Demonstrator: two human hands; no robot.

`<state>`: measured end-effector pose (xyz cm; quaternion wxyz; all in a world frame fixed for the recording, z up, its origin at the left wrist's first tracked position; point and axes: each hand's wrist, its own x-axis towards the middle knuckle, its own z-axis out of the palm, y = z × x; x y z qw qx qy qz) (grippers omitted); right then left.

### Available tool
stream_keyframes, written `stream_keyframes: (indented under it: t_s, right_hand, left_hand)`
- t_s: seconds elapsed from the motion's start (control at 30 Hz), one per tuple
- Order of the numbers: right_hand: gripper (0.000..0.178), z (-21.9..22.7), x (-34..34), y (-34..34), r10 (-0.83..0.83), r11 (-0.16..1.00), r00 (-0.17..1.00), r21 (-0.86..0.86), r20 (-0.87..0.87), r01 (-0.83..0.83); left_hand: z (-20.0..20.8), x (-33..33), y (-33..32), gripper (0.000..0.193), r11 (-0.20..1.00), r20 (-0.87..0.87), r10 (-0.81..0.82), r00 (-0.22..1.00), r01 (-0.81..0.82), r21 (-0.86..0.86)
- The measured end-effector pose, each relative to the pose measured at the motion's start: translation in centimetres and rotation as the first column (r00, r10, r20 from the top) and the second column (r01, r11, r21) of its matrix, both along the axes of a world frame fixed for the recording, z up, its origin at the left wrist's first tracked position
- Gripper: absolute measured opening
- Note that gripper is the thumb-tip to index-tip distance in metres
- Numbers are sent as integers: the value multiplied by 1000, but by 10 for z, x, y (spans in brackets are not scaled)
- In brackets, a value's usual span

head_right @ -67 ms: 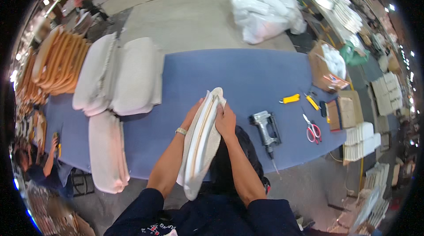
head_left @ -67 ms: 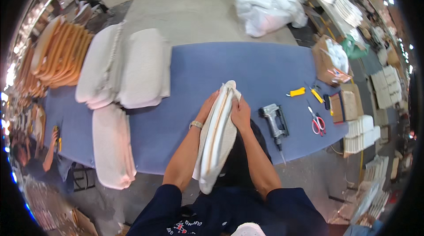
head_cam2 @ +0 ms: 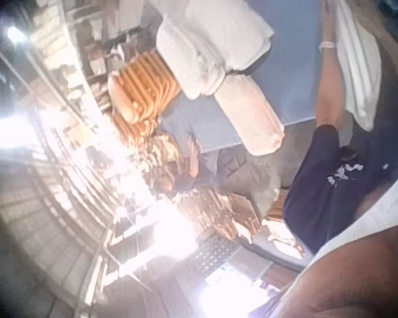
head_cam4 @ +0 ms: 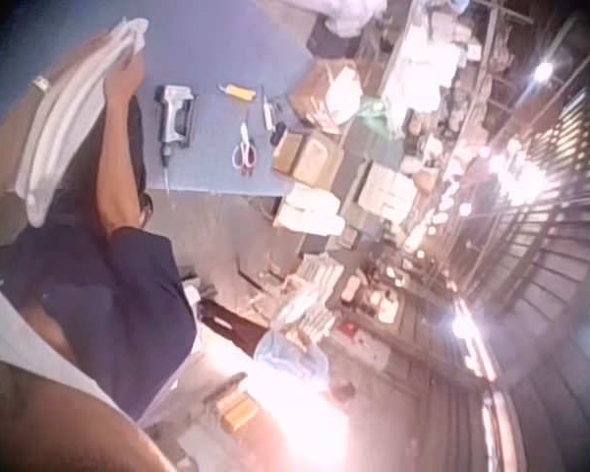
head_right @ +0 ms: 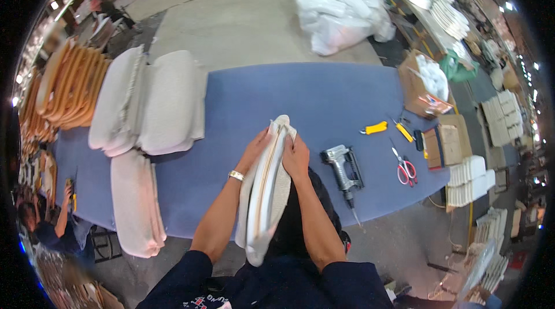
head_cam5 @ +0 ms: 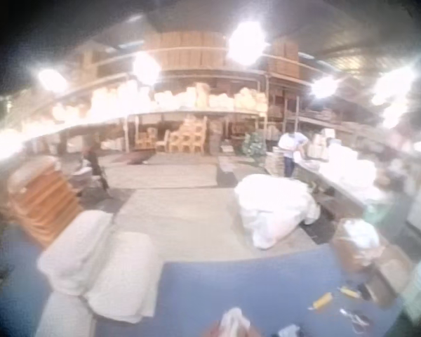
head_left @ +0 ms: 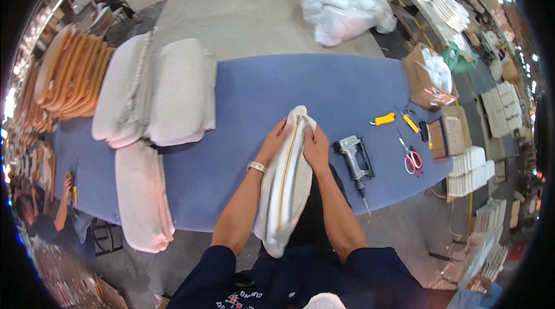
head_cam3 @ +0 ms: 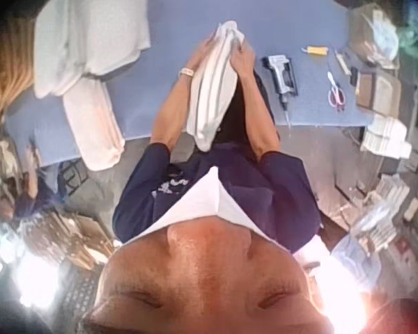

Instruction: The person assembles cushion covers by wrapping fabric around foam inserts, folding edges, and securing them with a staple gun. They trim excess fabric with a utility knife and place finished cushions on a stack.

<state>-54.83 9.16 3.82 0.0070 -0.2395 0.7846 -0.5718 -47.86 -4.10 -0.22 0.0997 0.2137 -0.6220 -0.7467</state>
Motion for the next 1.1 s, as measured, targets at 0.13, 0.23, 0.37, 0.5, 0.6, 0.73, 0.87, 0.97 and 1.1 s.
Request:
stream_keyframes:
  t_s: [0.13,0.23,0.37,0.5,0.6,0.73,0.87,0.97,1.1]
  right_hand:
    - [29,12,-44,-8,7,999,950,-50,312,9]
    - [28,9,-66,-28,86,990,904,-138,419,-30]
    - [26,6,-77,-41,85,986,855,-165,511,1]
    - [24,11,-78,-32,80,988,852,-155,517,2]
    - [24,29,-78,-26,103,992,845,-122,525,-45]
    - [21,30,-87,-21,57,996,952,54,301,-76]
    - [16,22,-78,-26,-11,998,969,60,248,-4]
    - [13,20,-71,-27,-33,999,976,18,215,30]
    - [10,33,-90,-27,120,989,960,50,254,-137]
  left_hand:
    - [38,-22,29,76,957,25,50,998,-41,-288]
    - [53,-38,21,72,968,-10,102,995,-101,-230]
    - [43,-43,23,69,946,-10,188,982,-184,-265]
    - [43,-33,20,61,947,2,184,983,-177,-268]
    - [60,-43,9,58,875,-31,199,980,-191,-444]
    - [81,-67,-8,46,597,-36,94,995,-85,-797]
    - [61,-78,-8,27,637,-154,109,982,-188,-748]
    - [59,-82,-1,14,684,-167,220,961,-274,-677]
    - [55,-74,0,7,710,-152,297,943,-325,-625]
